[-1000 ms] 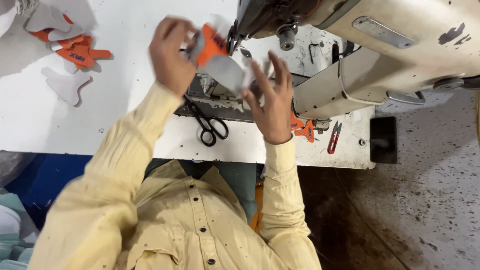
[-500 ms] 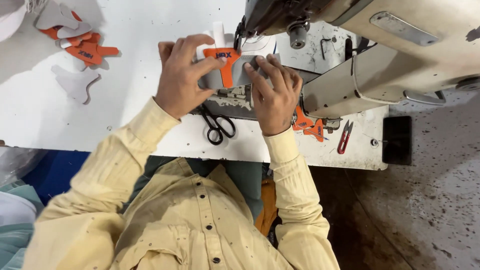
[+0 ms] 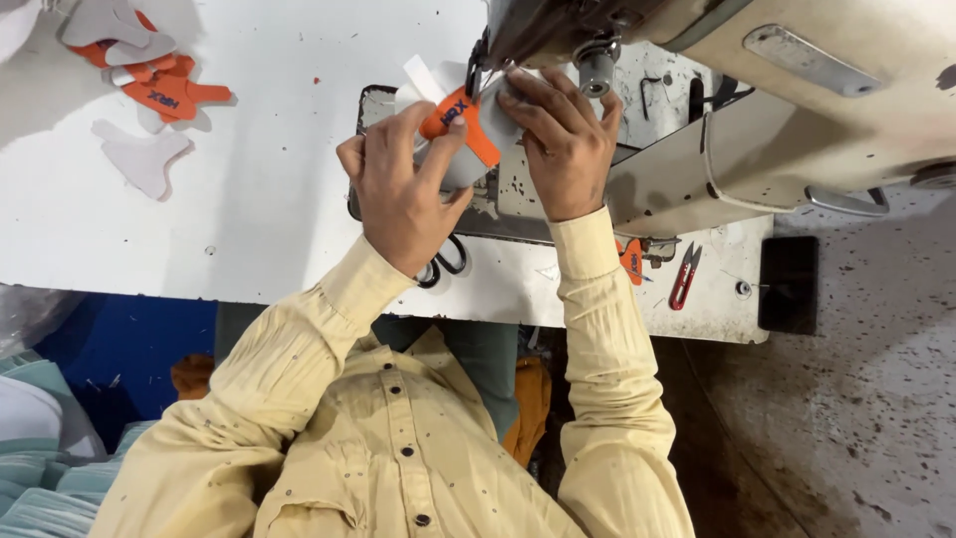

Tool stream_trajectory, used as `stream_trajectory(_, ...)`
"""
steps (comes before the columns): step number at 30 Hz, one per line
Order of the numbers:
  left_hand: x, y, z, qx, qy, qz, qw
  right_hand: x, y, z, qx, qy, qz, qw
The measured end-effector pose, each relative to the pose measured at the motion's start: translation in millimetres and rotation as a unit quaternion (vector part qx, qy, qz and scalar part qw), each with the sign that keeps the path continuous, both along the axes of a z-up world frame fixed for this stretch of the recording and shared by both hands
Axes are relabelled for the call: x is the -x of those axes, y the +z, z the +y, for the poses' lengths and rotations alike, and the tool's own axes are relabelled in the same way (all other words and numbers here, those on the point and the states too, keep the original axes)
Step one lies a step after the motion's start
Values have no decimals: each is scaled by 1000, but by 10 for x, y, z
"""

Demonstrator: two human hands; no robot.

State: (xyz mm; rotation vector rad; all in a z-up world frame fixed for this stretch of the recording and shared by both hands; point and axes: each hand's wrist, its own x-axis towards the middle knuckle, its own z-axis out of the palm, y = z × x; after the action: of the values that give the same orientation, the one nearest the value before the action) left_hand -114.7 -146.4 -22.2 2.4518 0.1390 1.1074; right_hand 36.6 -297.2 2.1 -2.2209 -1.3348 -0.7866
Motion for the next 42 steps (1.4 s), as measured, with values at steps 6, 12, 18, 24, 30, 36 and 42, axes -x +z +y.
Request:
stream_trajectory(6,-75,-32,-71,2,17,3,1000,-96,-6,20,1,15,-15,1000)
stream_trajectory(12,-154,-57,-33,1,21,-1,1000,-166,-6,26,11,13,-2,1000)
stream_trajectory(18,-236,-73,65,5,11,1,1000,-235,-115,3,4,5,-20,1000)
stream_trajectory(24,-471,-197,517,7,-84,-7,996,-107,-187,-10,-25,-47,-96,994)
stream_trajectory(30,-837,-309,1014,-28,-211,2,977,284,-105,11,13,-133,-84,987)
stream_trajectory(36,-890,-112,1033,-50,-235,-10,971,152,-70,-522,15,-90,23,996)
stream_trajectory(42,-1114,-414,1159,-19,-255,9,967,-544,-400,-1887,-204,-328,-133,913)
